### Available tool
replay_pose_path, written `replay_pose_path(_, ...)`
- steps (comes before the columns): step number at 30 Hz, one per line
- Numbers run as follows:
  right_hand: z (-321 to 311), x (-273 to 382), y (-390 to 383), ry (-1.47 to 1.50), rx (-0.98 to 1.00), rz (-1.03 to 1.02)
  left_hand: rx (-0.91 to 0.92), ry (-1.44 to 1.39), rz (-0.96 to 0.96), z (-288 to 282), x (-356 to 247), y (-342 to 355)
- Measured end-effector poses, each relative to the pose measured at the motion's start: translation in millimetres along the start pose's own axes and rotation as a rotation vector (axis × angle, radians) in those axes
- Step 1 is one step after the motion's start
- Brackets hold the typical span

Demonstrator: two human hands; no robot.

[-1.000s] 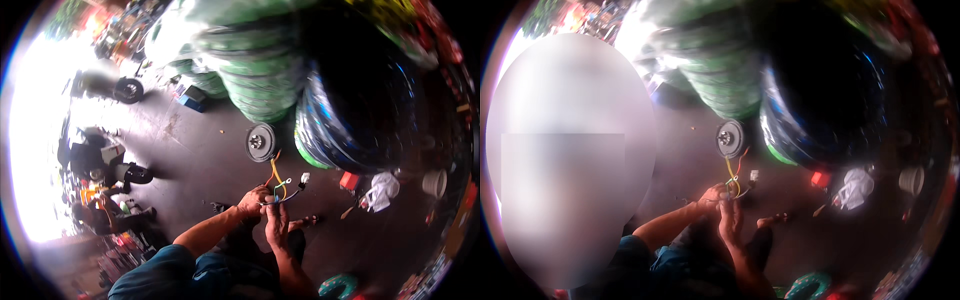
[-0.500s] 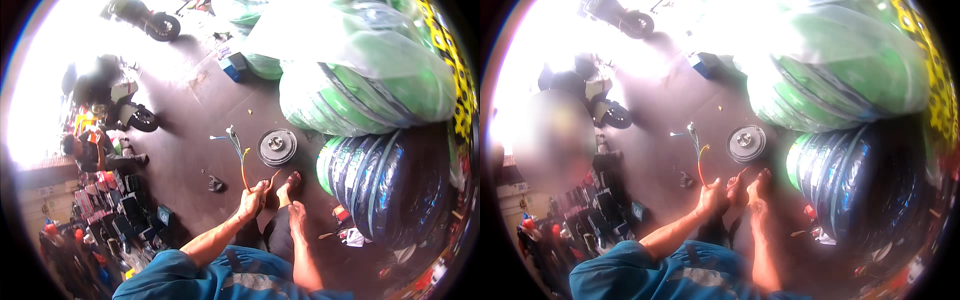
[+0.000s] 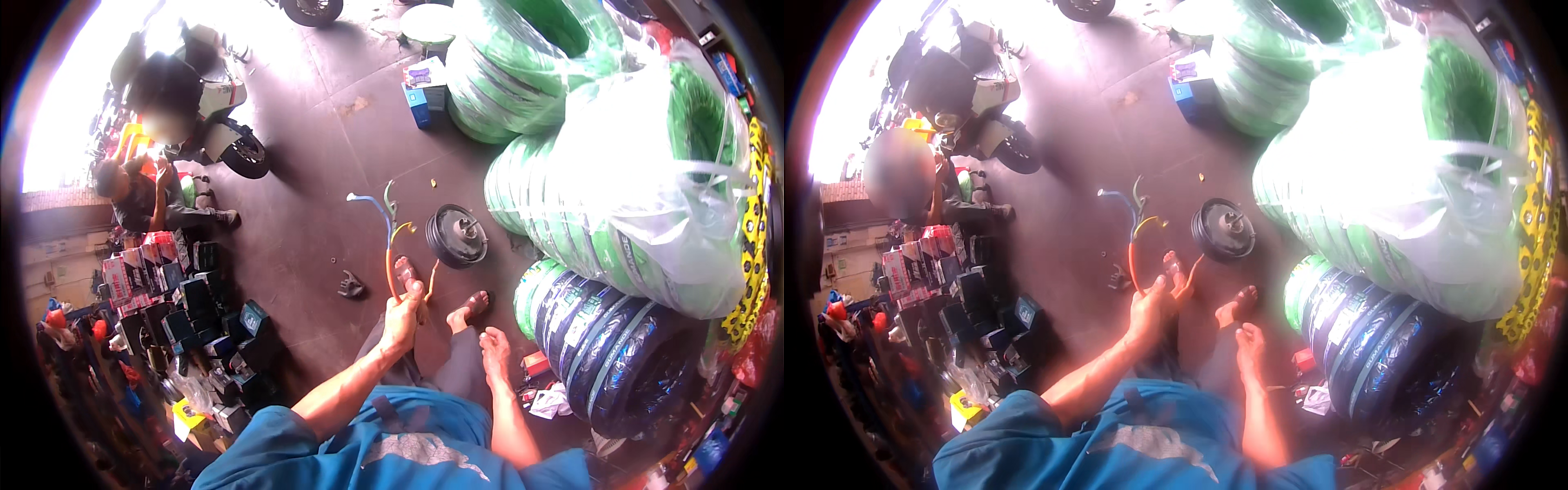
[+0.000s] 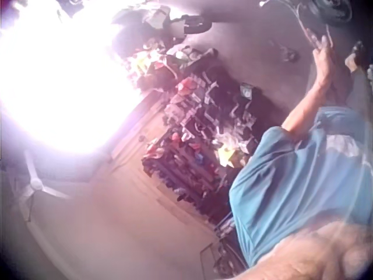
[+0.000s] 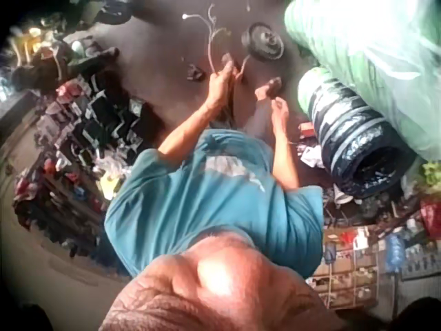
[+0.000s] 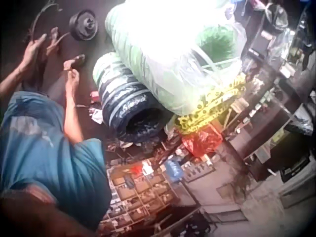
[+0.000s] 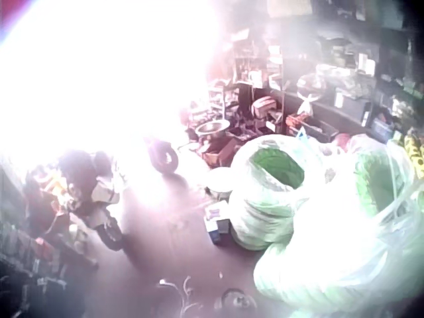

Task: The person removes the under-seat compartment from an electric scooter and handles the internal wiring. The person then retrieves a motor hub, handles its wires and connector, and picks up a tool from the workshop floor.

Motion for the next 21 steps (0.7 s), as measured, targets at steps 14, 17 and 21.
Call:
replay_pose_path(14, 6, 93, 8, -0.091, -0.073, -0.13, 0.092, 0.051, 0.007, 53, -121, -4)
replay_pose_path(17, 20, 111, 34, -0.064, 0.027, -0.203, 0.11, 0.049, -0.002, 75, -133, -7)
replay_pose_path(21, 36, 127, 54, -0.086, 0.105, -0.144, 0.008, 0.005, 0.029, 82, -144, -1)
Point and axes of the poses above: each hand's wrist, its own y-axis towards the middle knuckle, its own z-axis out of the palm, x = y × z, the point moved 10 cm from there along y, towards the middle knuckle, and after that the axes turned 7 degrees about -z, right-handed, at the moved point
